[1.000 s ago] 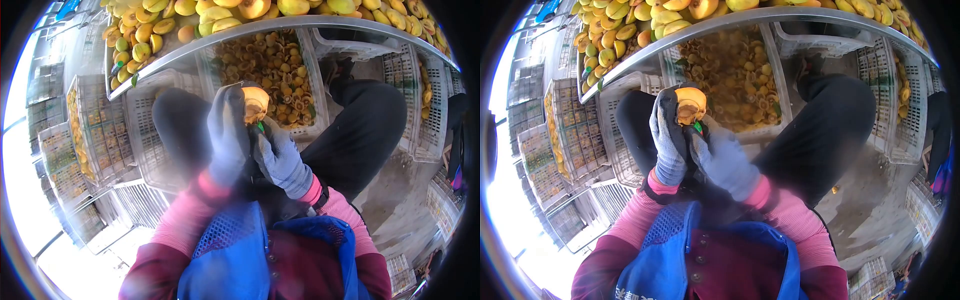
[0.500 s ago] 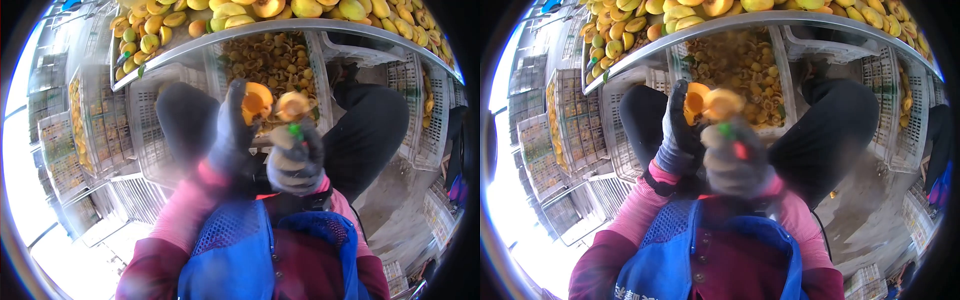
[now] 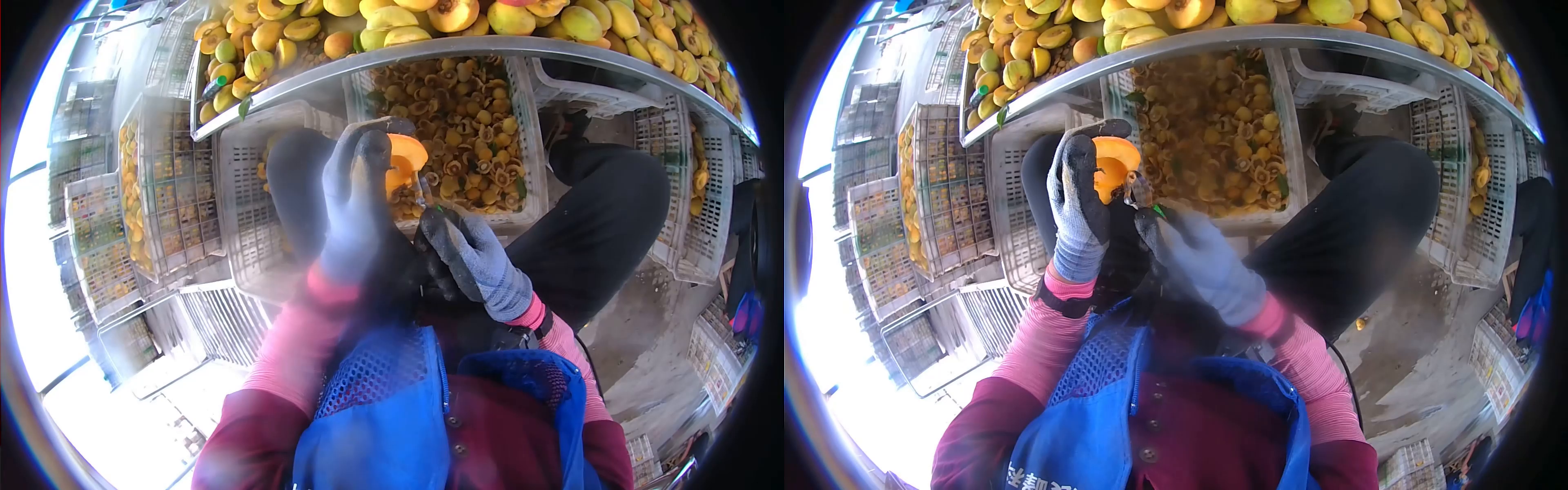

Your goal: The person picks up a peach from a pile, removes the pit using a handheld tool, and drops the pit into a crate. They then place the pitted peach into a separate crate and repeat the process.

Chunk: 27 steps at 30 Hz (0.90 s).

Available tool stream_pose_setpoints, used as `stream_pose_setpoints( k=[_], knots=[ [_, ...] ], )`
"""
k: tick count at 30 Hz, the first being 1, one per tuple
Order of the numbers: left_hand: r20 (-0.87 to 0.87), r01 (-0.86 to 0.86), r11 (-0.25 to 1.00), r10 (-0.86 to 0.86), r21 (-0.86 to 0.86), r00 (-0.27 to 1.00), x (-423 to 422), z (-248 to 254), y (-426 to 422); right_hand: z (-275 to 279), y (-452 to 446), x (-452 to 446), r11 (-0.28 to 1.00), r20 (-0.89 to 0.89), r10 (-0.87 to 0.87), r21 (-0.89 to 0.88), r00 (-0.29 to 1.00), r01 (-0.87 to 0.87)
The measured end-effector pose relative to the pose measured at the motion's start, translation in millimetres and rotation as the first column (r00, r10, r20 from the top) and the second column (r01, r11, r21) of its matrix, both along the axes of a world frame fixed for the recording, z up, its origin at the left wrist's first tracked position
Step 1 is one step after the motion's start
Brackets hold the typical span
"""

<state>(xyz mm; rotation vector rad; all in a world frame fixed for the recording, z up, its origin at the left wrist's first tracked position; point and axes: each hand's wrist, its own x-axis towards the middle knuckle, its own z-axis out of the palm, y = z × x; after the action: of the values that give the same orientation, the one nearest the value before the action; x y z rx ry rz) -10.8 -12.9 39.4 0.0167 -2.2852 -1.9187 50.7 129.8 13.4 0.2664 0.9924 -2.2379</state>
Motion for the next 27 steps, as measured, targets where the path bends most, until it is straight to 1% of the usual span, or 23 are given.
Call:
stream_pose_setpoints(
  k=[1,3,5,6,7,9,10,11,12,13,15,16,17,18,19,20,21,22,23,24,25,26,27],
  knots=[
    [-0.022,-0.018,1.000,0.018,-0.016,1.000,-0.7,-1.6,1.6,0.7,2.1,-2.0,0.999,0.038,0.031,-0.020,0.999,-0.030],
    [-0.022,0.020,1.000,-0.020,-0.004,1.000,-1.0,-1.5,4.5,1.9,6.3,-5.1,0.994,0.112,0.094,-0.062,0.989,-0.088],
    [-0.001,0.037,0.999,-0.037,-0.021,0.999,-2.1,-5.6,4.5,-20.4,-2.7,5.2,1.000,-0.002,0.027,0.004,1.000,-0.027],
    [-0.027,0.044,0.998,-0.045,-0.046,0.999,-1.3,-6.9,6.6,-21.5,-7.9,5.9,0.999,-0.061,-0.005,0.033,0.998,0.007],
    [-0.053,0.050,0.996,-0.054,-0.073,0.997,-0.6,-7.0,10.9,-19.4,-8.9,7.2,0.999,-0.053,-0.028,0.019,0.998,0.029],
    [-0.064,0.080,0.994,-0.085,-0.068,0.994,-6.1,0.8,17.9,-10.7,-8.8,6.5,0.998,-0.037,-0.069,-0.009,0.997,0.069],
    [0.021,0.130,0.991,-0.130,-0.039,0.991,-6.9,7.1,15.0,-16.9,-6.3,4.8,1.000,-0.054,0.009,-0.025,0.999,-0.010],
    [0.104,0.184,0.983,-0.182,-0.005,0.978,-7.7,10.4,14.0,-18.7,-6.1,6.5,0.999,-0.026,0.007,-0.039,1.000,-0.008],
    [0.178,0.176,0.983,-0.182,0.048,0.967,-7.9,6.1,13.4,-19.6,-6.7,6.2,0.998,-0.005,0.003,-0.055,1.000,-0.004],
    [0.204,0.138,0.981,-0.164,0.138,0.965,-6.0,0.8,13.7,-20.0,-7.7,6.9,0.997,0.019,0.004,-0.074,1.000,-0.002],
    [0.258,0.049,0.949,-0.134,0.311,0.957,-3.5,-7.6,15.8,-23.0,-7.7,4.9,0.997,-0.004,0.069,-0.034,0.998,-0.069],
    [0.308,0.086,0.953,-0.179,0.292,0.934,-2.8,2.7,15.8,-25.6,-6.7,4.3,0.995,-0.013,0.102,-0.011,0.995,-0.102],
    [0.159,0.096,0.994,-0.103,0.056,0.982,-3.2,-0.7,12.4,-36.6,-5.5,4.7,0.969,-0.330,0.091,0.248,0.940,-0.007],
    [-0.008,0.059,0.982,-0.062,-0.180,0.998,-2.8,-9.3,7.2,-53.6,-4.2,5.7,0.880,-0.601,0.158,0.446,0.783,0.165],
    [-0.190,0.003,0.854,-0.119,-0.520,0.975,0.5,-15.1,-8.0,-53.9,-1.4,4.8,0.843,-0.578,0.169,0.505,0.798,0.188],
    [-0.381,-0.198,0.629,-0.169,-0.752,0.909,3.6,-20.8,-23.2,-54.2,1.5,3.8,0.802,-0.552,0.178,0.561,0.814,0.205],
    [-0.405,-0.239,0.661,-0.107,-0.711,0.908,1.5,-14.4,-37.0,-38.4,8.0,-5.3,0.865,-0.246,0.091,0.499,0.965,0.046],
    [-0.276,-0.205,0.877,0.087,-0.435,0.957,-1.0,-0.8,-54.5,-29.5,12.3,-14.7,0.924,0.093,0.045,0.373,0.995,-0.077],
    [-0.160,-0.261,0.943,0.230,-0.208,0.960,-5.4,11.5,-74.1,-39.2,10.1,-12.6,0.933,-0.061,0.014,0.360,0.998,0.009],
    [-0.162,-0.315,0.919,0.282,-0.238,0.946,-8.4,19.4,-98.5,-58.7,4.3,-3.3,0.938,-0.212,-0.022,0.334,0.977,0.093],
    [-0.380,-0.443,0.602,0.239,-0.664,0.894,-11.1,13.7,-129.1,-50.2,2.0,-5.5,0.952,-0.146,-0.052,0.292,0.988,0.093],
    [-0.351,-0.376,0.192,0.153,-0.907,0.924,-11.5,18.0,-147.5,-41.7,-0.3,-7.8,0.963,-0.077,-0.082,0.251,0.994,0.099],
    [-0.284,-0.250,-0.273,0.095,-0.929,0.954,-16.4,27.7,-147.2,-36.2,1.6,-11.9,0.971,-0.039,-0.044,0.233,0.998,0.052]
  ],
)
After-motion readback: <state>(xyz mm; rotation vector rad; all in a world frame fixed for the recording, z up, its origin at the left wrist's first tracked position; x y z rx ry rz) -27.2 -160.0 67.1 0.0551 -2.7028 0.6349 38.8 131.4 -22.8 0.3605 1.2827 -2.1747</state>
